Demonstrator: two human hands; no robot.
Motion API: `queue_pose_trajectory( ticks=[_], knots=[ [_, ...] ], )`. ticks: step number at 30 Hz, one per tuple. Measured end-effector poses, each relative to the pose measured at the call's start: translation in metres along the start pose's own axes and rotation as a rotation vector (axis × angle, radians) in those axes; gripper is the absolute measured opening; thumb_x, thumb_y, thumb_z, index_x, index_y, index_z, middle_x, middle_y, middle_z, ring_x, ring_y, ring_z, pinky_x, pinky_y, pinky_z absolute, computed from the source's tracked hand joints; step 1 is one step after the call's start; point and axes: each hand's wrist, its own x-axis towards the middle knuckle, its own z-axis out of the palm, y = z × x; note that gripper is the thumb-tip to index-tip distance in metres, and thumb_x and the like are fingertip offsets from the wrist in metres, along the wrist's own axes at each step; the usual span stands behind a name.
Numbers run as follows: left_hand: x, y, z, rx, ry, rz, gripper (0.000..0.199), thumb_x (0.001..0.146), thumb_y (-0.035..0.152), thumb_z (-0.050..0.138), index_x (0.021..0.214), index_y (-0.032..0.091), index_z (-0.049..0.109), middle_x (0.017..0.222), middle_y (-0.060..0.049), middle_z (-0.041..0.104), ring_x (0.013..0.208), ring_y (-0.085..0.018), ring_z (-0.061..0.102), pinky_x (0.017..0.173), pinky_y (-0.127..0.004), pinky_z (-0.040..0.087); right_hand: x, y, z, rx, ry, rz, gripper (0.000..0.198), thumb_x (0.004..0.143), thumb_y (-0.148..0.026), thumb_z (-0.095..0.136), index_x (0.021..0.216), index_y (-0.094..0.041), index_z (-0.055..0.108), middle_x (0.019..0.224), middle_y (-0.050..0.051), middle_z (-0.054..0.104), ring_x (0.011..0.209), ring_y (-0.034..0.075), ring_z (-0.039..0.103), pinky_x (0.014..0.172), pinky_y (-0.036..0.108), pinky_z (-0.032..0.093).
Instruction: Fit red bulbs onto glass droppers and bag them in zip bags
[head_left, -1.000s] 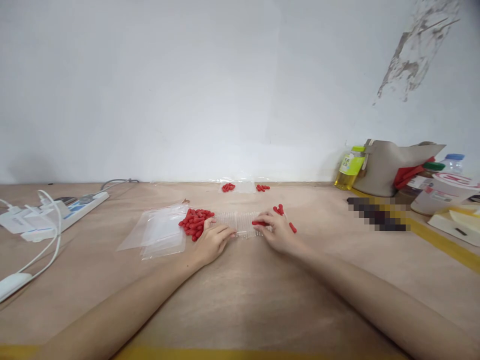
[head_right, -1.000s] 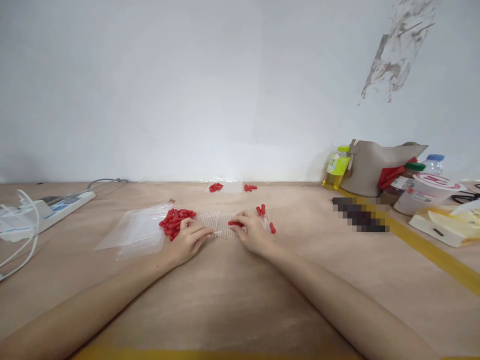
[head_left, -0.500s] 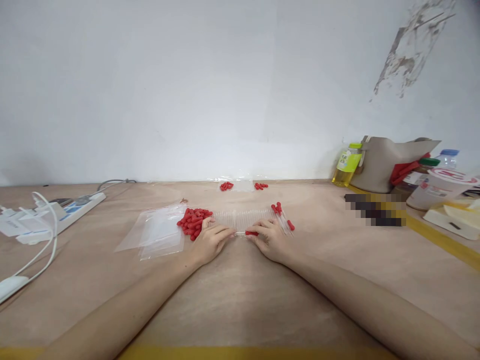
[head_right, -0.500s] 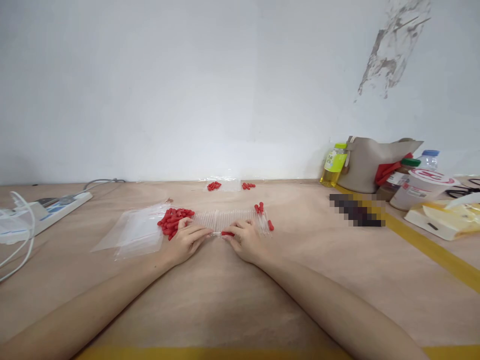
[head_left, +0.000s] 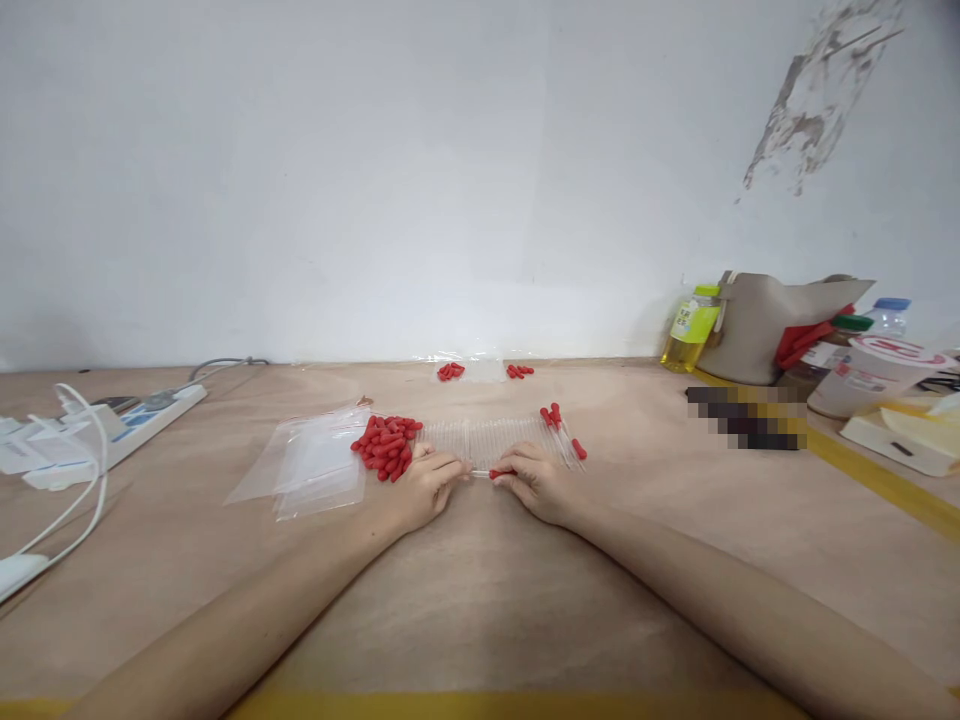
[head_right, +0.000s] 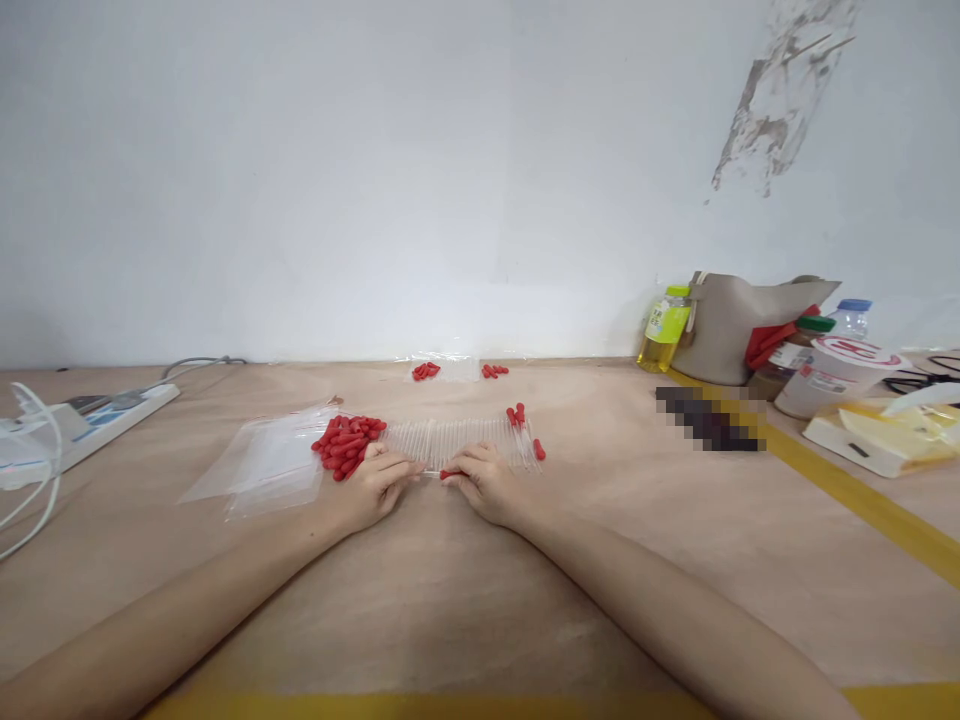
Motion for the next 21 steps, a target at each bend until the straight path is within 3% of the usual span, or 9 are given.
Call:
queue_pose_trajectory(
  ticks=[7,21],
  knots=[
    [-0.0017,0.0004,-0.0003,0.106,-0.067,0.055,0.026,0.085,0.007,0.036,0.099,0.017,0.056,0.077,-0.003,0.064,0.069,-0.014,0.057,0.070,-0.032,0.031,-0.0028,0.0038,0.0017,-0.020,-0.026,-0.045,0.009,0.082,-0.020,0.050,0.083,-0.018,0.059,0.074,0.003,0.061,0.072,0.014,0.054,0.074,0.034,0.039],
    [0.0052,0.0085,0.0071,0.089,-0.003,0.015,0.018,0.088,0.015,0.038,0.087,0.016,0.056,0.071,-0.002,0.063,0.064,-0.014,0.056,0.066,-0.031,0.031,0.0002,-0.0025,-0.0016,-0.065,-0.105,0.026,0.014,0.083,-0.023,0.047,0.088,-0.017,0.058,0.079,0.006,0.058,0.077,0.016,0.052,0.075,0.035,0.041]
  ],
)
